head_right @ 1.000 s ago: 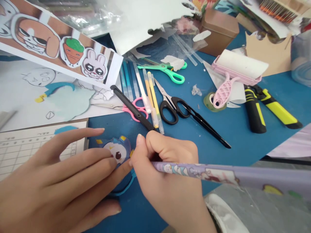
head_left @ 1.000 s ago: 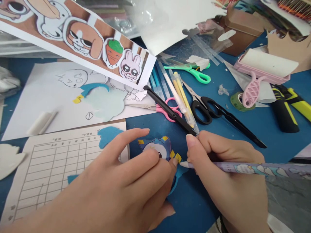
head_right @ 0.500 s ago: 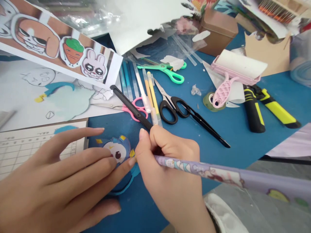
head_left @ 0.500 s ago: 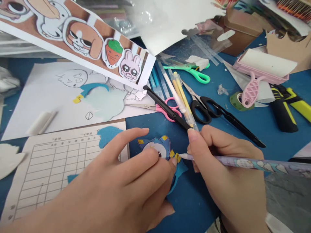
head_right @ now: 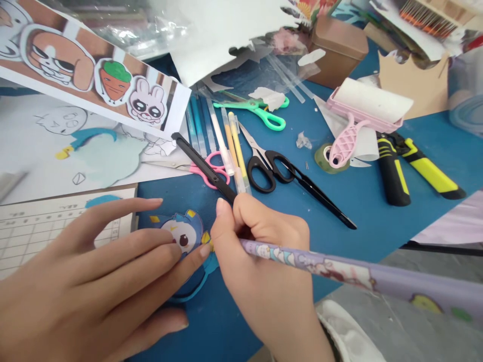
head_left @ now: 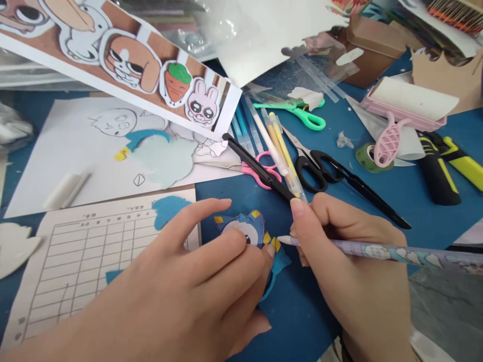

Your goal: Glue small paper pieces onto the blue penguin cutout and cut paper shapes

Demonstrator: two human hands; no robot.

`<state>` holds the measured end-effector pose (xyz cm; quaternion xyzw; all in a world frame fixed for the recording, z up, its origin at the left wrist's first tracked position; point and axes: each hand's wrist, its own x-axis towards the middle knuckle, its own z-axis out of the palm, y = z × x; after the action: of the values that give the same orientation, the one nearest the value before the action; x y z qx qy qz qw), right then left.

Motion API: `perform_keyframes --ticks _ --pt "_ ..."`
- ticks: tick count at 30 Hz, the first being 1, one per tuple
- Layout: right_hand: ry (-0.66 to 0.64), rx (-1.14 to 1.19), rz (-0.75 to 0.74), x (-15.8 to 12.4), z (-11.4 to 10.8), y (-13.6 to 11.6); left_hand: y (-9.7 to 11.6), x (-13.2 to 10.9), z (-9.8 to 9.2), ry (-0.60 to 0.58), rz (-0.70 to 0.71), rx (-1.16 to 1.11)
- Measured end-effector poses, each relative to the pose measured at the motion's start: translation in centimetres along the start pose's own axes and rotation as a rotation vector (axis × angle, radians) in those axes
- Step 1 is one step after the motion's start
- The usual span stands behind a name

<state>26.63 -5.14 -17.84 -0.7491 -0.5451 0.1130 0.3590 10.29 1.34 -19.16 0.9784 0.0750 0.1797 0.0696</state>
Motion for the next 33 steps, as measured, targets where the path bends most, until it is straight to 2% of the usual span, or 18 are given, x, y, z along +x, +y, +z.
perform_keyframes --ticks 7,12,15,18,21,24,28,33 --pt "-0.012 0.161 0.08 -0.2 -0.3 0.3 0.1 0.0 -0.1 0.01 -0.007 -0.015" --pt "0.093 0.627 0.237 -0.7 -0.4 1.1 0.0 -0.1 -0.4 0.009 0.016 0.009" --pt "0.159 0.809 0.211 -0.9 -0.3 1.6 -0.1 0.0 -0.6 0.006 0.04 0.016" --pt "0.094 0.646 0.104 -1.1 -0.8 1.8 -0.2 0.0 -0.7 -0.004 0.044 0.01" --pt "-0.086 0.319 -0.145 -1.2 -1.6 2.0 -0.3 -0.1 -0.6 0.014 0.051 0.023" --pt "-0.212 0.15 -0.363 -1.2 -2.1 2.3 -0.2 -0.2 -0.5 0.023 0.056 0.039" --pt "-0.299 0.07 -0.435 -1.4 -2.3 2.7 0.0 -0.3 -0.4 0.025 0.056 0.09" --pt "-0.32 -0.039 -0.521 -1.5 -2.6 2.6 -0.1 -0.5 -0.3 0.022 0.088 0.129"
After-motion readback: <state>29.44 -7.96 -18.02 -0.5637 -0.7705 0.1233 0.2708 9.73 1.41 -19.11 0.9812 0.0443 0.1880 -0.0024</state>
